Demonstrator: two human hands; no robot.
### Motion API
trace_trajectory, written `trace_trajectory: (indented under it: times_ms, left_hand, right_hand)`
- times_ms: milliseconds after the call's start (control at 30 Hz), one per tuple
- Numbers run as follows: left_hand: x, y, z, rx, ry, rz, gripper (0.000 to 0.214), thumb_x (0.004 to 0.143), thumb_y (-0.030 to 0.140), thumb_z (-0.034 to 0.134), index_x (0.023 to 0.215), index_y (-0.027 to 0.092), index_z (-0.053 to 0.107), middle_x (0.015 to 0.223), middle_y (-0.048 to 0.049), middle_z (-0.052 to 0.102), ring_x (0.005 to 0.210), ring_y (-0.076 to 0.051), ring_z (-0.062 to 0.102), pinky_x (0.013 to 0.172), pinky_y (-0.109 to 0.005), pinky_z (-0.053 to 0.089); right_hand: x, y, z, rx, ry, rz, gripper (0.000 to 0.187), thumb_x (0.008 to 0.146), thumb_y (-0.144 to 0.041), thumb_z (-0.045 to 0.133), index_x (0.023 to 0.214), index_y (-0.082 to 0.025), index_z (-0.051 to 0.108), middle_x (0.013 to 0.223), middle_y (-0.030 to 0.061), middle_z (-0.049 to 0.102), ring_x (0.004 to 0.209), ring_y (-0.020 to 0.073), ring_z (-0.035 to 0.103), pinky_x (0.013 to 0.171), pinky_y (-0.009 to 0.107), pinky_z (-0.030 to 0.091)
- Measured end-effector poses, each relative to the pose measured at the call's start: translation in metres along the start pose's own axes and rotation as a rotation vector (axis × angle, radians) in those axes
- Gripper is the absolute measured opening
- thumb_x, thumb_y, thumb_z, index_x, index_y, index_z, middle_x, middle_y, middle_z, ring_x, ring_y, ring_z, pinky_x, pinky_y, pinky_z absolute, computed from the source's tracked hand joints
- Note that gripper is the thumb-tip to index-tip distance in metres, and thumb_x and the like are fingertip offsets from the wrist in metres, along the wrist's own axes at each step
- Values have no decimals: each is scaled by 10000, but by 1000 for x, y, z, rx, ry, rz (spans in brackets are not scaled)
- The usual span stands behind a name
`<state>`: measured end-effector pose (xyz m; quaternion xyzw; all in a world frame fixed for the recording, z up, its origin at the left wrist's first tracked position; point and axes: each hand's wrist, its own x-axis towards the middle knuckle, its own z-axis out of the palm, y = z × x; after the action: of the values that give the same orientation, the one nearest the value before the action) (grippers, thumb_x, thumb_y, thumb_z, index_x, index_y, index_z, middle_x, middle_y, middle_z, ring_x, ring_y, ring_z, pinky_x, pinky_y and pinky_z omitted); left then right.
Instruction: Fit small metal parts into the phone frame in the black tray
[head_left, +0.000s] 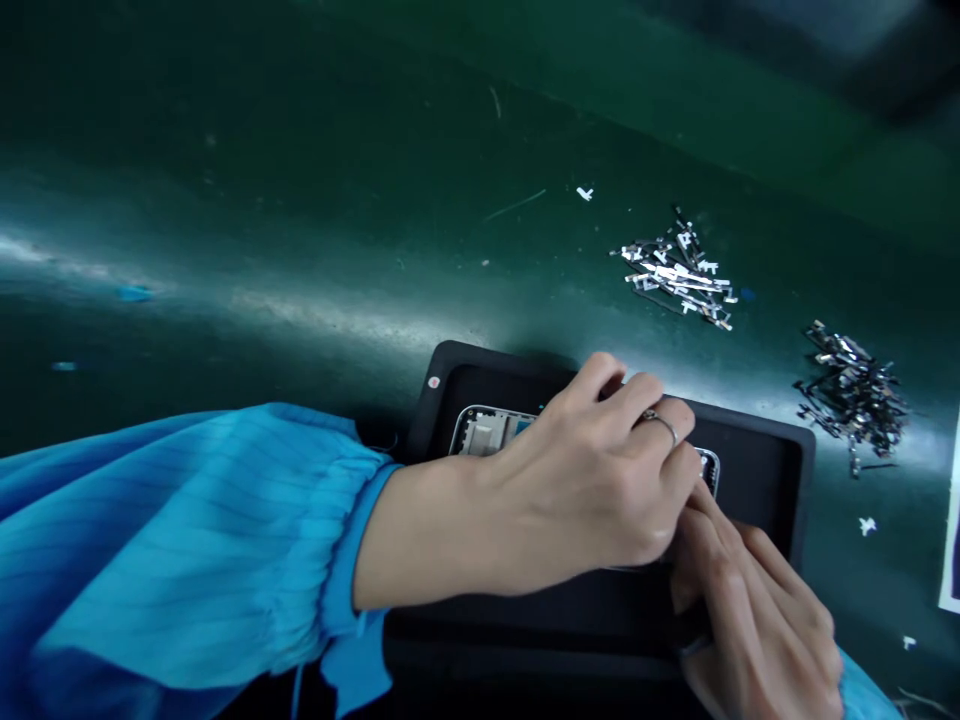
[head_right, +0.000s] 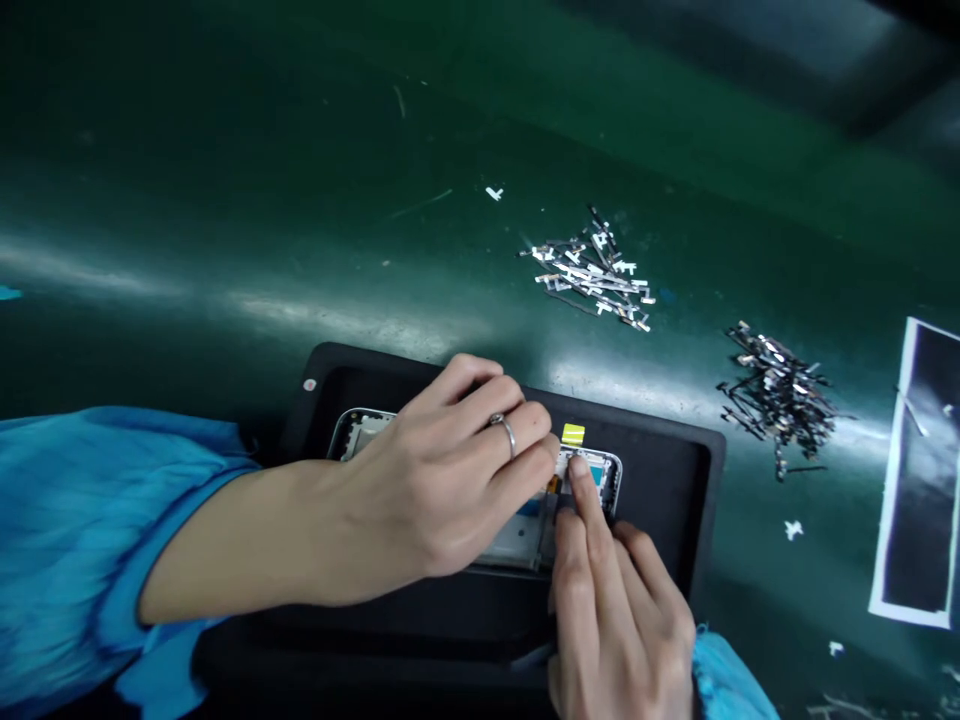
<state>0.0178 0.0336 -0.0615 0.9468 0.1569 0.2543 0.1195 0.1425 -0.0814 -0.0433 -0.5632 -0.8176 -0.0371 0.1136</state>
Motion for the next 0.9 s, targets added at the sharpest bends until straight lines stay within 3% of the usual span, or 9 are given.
trace_trajectory:
  times_ms: [200,300,433,500,667,900]
  left_hand:
    - [2,-1,-4,114,38,129,177,795,88,431,720,101,591,587,-32,509,554,-145,422,521,-291,352]
    - [1,-2,-4,100,49,199,226,795,71,398,639,115,556,566,-26,508,536,-136,418,557,-303,373]
    - [-2,-4,0,77,141,241,245,794,68,363,631,114,539,637,-52,543,580,-152,435,585,-324,371]
    - [-3,-4,1,37,134,165,236,797,66,364,649,108,543,681,-58,548,622,-159,439,585,-321,360]
    - [-2,-4,-2,-130,-59,-158,187,756,39,404,622,120,506,719,-40,515,667,-148,396,582,-302,303]
    - [-1,-6,-2,-90,-67,-161,176,730,46,420,582,133,459,699,-18,479,691,-151,362,605,-309,254]
  right_hand:
    - [0,0,4,110,27,50,324,709,90,323,997,54,466,1021,289,548,1075,242,481,634,300,439]
    - [0,1,3,114,37,92,395,686,109,304,1046,39,450,986,241,577,1045,199,505,652,273,439]
    - [1,0,3,67,45,60,325,714,83,288,973,45,480,941,265,587,990,230,541,602,280,443]
    - [2,-1,5,47,45,41,276,739,66,293,929,49,493,931,292,581,937,257,569,580,297,454]
    - [2,-4,6,45,22,54,260,756,81,298,914,46,502,966,314,557,890,280,588,570,324,469]
    - [-6,0,6,60,12,30,272,767,42,322,972,38,500,1065,300,512,929,250,570,586,314,465]
